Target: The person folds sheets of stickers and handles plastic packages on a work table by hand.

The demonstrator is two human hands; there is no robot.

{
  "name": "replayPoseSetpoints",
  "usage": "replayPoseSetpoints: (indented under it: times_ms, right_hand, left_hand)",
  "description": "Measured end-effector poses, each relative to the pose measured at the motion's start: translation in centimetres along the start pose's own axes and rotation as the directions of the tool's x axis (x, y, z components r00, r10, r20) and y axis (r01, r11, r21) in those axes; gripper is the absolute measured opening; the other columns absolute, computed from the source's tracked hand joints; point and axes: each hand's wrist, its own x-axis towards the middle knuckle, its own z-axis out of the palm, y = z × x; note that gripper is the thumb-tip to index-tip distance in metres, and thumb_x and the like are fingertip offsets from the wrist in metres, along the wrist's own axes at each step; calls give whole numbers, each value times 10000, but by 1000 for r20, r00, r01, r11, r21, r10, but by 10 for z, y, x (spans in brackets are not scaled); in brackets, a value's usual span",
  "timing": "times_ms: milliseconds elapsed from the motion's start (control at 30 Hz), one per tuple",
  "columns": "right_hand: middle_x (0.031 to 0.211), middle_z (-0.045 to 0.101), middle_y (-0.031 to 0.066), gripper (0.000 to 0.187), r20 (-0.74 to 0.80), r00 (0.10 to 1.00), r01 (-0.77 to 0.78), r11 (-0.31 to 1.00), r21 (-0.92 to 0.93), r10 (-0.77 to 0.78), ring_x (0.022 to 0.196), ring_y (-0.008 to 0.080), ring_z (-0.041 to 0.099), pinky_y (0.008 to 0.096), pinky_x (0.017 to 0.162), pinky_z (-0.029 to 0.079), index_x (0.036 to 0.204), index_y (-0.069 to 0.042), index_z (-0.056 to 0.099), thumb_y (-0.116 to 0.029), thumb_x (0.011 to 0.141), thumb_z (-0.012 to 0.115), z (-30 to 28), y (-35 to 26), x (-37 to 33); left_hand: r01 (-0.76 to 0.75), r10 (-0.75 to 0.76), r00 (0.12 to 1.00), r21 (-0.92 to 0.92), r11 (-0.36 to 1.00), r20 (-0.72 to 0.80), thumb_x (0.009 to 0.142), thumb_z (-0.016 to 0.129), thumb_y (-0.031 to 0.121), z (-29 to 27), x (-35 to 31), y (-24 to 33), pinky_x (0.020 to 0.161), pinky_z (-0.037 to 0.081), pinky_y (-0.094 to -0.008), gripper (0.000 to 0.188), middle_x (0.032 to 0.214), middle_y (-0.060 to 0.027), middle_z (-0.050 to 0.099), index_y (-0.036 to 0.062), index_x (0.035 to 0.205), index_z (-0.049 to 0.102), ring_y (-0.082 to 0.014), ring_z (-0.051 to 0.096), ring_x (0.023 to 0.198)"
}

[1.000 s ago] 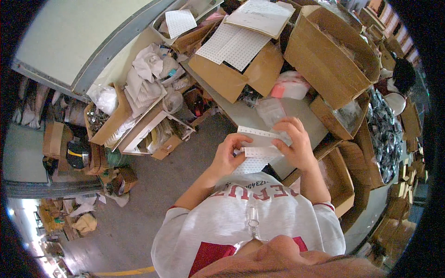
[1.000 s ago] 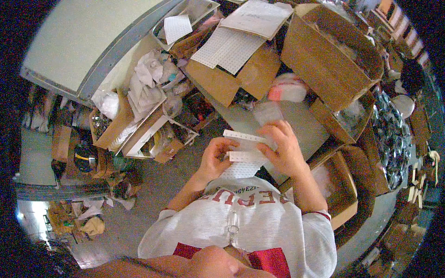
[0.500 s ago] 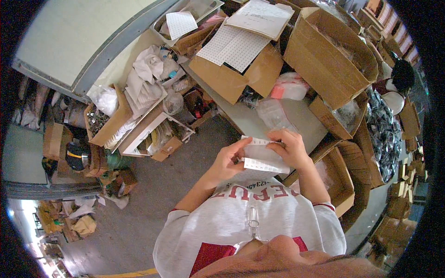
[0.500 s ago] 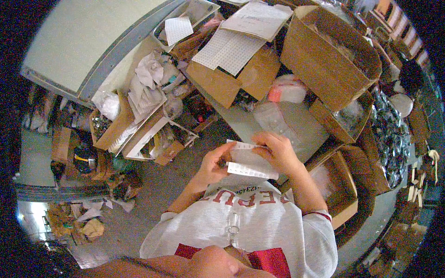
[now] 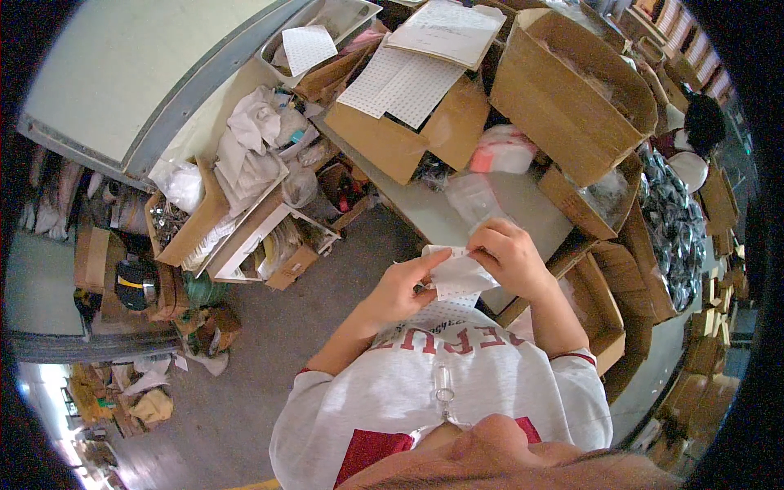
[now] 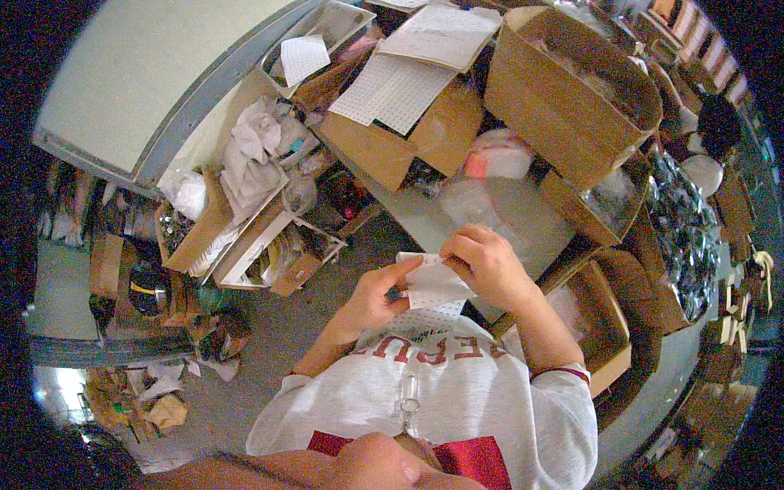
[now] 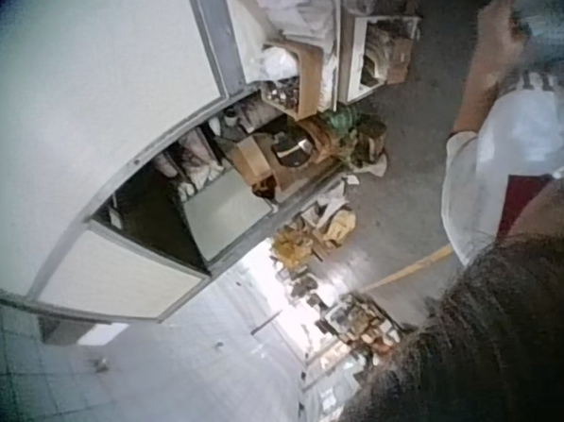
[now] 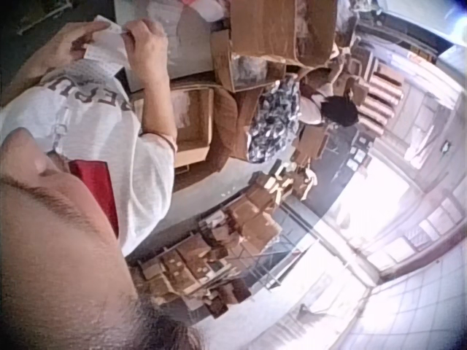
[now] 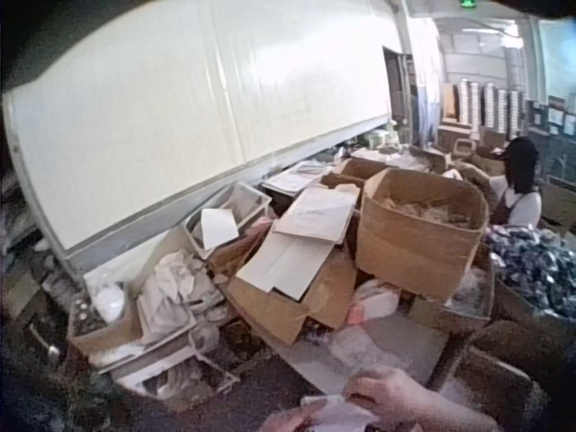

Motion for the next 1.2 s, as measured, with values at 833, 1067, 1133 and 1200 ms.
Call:
replayPoseSetpoints:
  times_ms: [833,1067,1133,1200]
  right_hand:
    - [762,561,136,204,-13,790,-612,791,6,612,716,238,543,310,684,450,879,-16,548,26,687,603,41,242,-83]
    - [852,587,195,296,-58,833,-552,825,-122,550,863,367,568,384,745,456,966,-16,514,-19,694,629,78,228,-83]
    - [863,592,203,279,-125,723,-678,662,-321,679,898,385,573,420,750,457,957,-16,511,-41,708,636,62,210,-75]
    - [865,595,208,289,-63,673,-718,631,-295,737,888,392,575,432,746,457,972,-23,505,-61,719,641,61,227,-75]
  left_hand:
    - [87,-159,950,-260,962,-269,681,680,-97,-10,-6,-46,612,433,-210,735,1135,-122,608,3,1349,389,-56,510,674]
    - [99,-165,924,-199,975,-345,697,678,-87,-11,-10,-46,661,470,-236,732,1178,-141,590,-6,1355,370,-82,564,741]
    - [76,-141,917,-183,980,-374,699,674,-87,-10,-11,-50,665,477,-241,728,1203,-156,575,-10,1355,366,-94,584,766]
    - [85,-152,916,-191,978,-370,702,672,-87,-10,-10,-49,668,478,-242,722,1210,-160,570,-11,1353,367,-99,590,779]
